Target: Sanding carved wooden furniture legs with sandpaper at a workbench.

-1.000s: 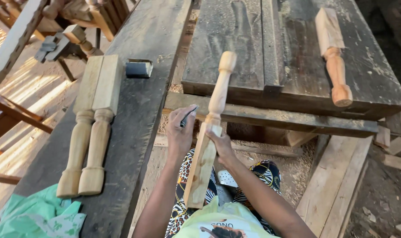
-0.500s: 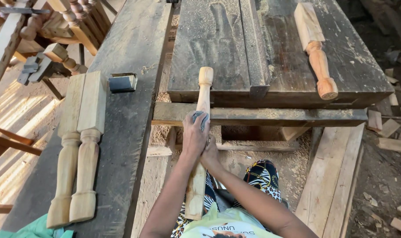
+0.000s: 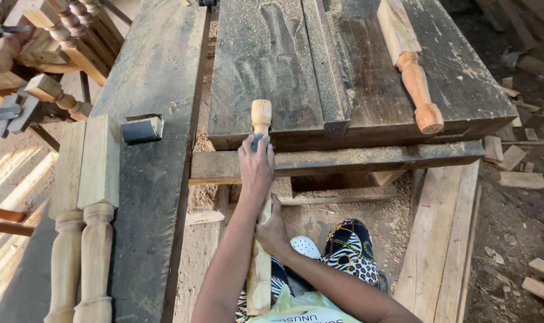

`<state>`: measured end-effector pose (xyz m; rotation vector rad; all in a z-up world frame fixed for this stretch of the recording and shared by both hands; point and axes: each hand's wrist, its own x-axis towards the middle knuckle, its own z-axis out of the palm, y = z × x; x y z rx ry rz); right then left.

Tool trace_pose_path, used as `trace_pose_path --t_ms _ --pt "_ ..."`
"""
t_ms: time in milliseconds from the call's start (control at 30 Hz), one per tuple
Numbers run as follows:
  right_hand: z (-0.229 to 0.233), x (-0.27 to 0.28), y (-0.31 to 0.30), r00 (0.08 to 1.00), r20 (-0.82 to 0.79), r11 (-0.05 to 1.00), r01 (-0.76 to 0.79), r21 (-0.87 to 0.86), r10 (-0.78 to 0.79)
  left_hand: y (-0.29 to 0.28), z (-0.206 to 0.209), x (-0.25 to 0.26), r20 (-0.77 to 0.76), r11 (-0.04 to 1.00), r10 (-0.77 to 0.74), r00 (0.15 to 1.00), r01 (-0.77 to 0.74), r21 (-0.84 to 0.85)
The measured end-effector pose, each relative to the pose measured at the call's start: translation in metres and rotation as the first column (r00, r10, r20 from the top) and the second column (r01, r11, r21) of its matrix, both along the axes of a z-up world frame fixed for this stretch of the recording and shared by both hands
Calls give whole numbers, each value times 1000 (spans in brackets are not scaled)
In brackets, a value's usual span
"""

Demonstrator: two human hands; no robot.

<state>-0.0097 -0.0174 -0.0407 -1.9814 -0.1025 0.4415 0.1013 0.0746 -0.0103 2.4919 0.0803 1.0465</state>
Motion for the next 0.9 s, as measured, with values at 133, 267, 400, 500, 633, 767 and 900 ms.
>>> trace_pose_path --t_ms 133,267,400,500,633,767,900 --pt "7 0 -2 994 -104 998 38 53 -32 0 3 15 14 998 39 999 -40 40" --pt "-10 -1 -5 1000 -13 997 -3 83 4 -9 -4 -18 -56 999 38 998 -39 -11" --pt "-57 3 -12 968 246 991 -77 109 48 -25 -15 -76 -65 998 53 997 -50 42" --pt "-66 -2 -13 917 394 967 -153 205 61 -26 -8 -80 -110 997 72 991 -68 39" --pt "-13 -2 -7 970 241 989 -65 136 31 -15 -3 -22 -94 998 65 993 -63 19" --pt "-25 6 -7 999 46 996 3 94 -7 -16 11 14 -74 995 97 992 -95 28" --pt "-43 5 -9 974 225 990 -70 125 40 -21 2 -24 3 994 89 996 -89 65"
